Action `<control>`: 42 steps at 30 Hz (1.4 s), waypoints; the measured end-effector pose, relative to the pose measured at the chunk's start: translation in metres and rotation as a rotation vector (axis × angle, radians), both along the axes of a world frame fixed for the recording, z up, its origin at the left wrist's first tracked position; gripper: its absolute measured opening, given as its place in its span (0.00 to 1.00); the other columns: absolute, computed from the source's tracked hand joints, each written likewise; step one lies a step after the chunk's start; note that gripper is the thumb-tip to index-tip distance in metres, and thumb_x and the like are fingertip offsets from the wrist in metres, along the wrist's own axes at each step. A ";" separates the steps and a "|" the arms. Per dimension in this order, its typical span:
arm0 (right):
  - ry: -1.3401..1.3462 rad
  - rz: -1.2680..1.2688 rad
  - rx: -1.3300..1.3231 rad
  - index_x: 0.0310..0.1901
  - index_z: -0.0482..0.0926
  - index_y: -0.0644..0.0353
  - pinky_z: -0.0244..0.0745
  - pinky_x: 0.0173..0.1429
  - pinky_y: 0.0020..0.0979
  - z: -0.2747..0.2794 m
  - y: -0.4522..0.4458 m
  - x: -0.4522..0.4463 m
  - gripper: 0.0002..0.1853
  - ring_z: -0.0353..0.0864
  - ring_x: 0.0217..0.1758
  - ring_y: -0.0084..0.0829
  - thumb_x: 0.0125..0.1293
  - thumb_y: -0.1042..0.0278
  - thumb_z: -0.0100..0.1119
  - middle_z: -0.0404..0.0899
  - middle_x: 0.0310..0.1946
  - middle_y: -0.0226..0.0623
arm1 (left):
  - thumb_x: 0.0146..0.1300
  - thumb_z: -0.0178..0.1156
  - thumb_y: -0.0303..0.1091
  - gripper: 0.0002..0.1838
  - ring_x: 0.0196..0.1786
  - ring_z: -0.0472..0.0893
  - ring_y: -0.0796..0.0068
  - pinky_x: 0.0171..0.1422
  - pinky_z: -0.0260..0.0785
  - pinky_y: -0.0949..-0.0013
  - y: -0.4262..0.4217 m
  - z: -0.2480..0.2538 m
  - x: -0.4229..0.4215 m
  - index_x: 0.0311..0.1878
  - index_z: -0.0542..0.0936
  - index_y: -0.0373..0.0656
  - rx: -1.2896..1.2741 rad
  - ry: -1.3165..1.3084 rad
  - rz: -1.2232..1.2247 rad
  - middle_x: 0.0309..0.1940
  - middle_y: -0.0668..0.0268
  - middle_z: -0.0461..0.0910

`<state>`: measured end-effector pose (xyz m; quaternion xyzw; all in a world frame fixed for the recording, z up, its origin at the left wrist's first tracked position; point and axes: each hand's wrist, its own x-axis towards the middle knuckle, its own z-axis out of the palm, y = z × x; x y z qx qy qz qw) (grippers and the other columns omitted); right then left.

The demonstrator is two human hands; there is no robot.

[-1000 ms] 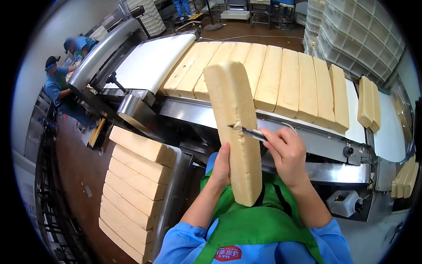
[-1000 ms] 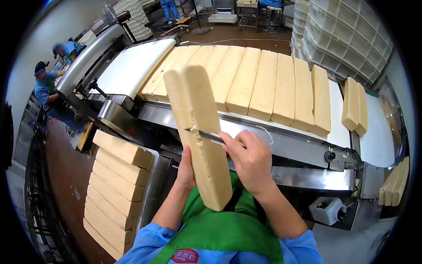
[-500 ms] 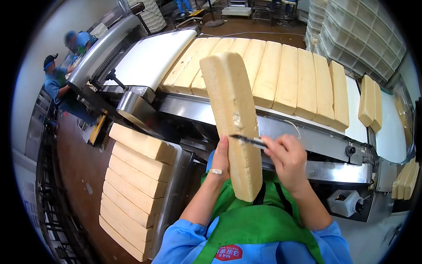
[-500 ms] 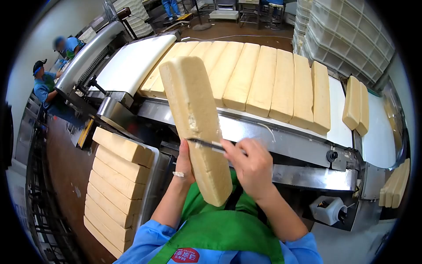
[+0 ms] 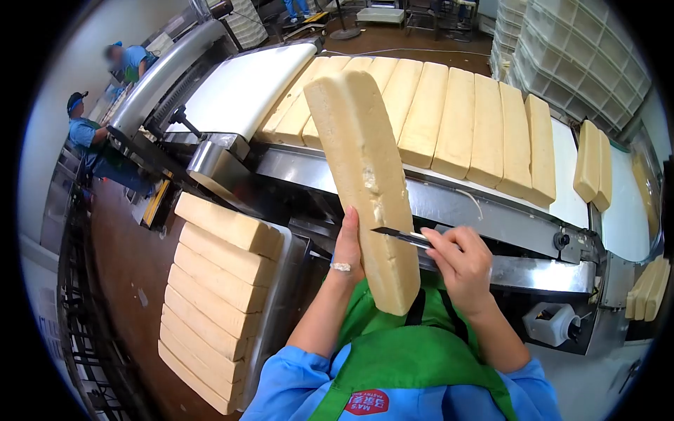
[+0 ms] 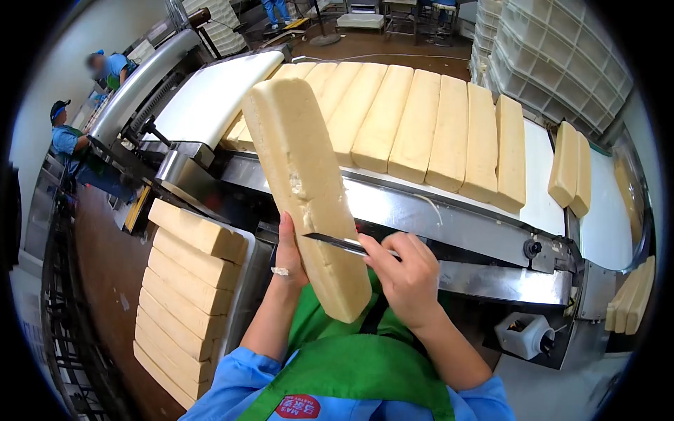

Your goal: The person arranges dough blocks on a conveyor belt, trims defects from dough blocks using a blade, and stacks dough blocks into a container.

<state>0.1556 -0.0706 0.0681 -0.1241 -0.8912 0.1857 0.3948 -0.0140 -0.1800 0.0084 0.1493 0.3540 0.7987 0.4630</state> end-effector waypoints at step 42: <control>-0.065 0.022 -0.015 0.46 0.84 0.55 0.65 0.31 0.33 -0.022 -0.007 0.013 0.18 0.70 0.28 0.33 0.51 0.70 0.69 0.70 0.26 0.32 | 0.63 0.50 0.70 0.43 0.56 0.79 0.63 0.60 0.73 0.60 0.008 -0.015 -0.016 0.65 0.67 0.39 0.024 -0.088 -0.034 0.56 0.58 0.77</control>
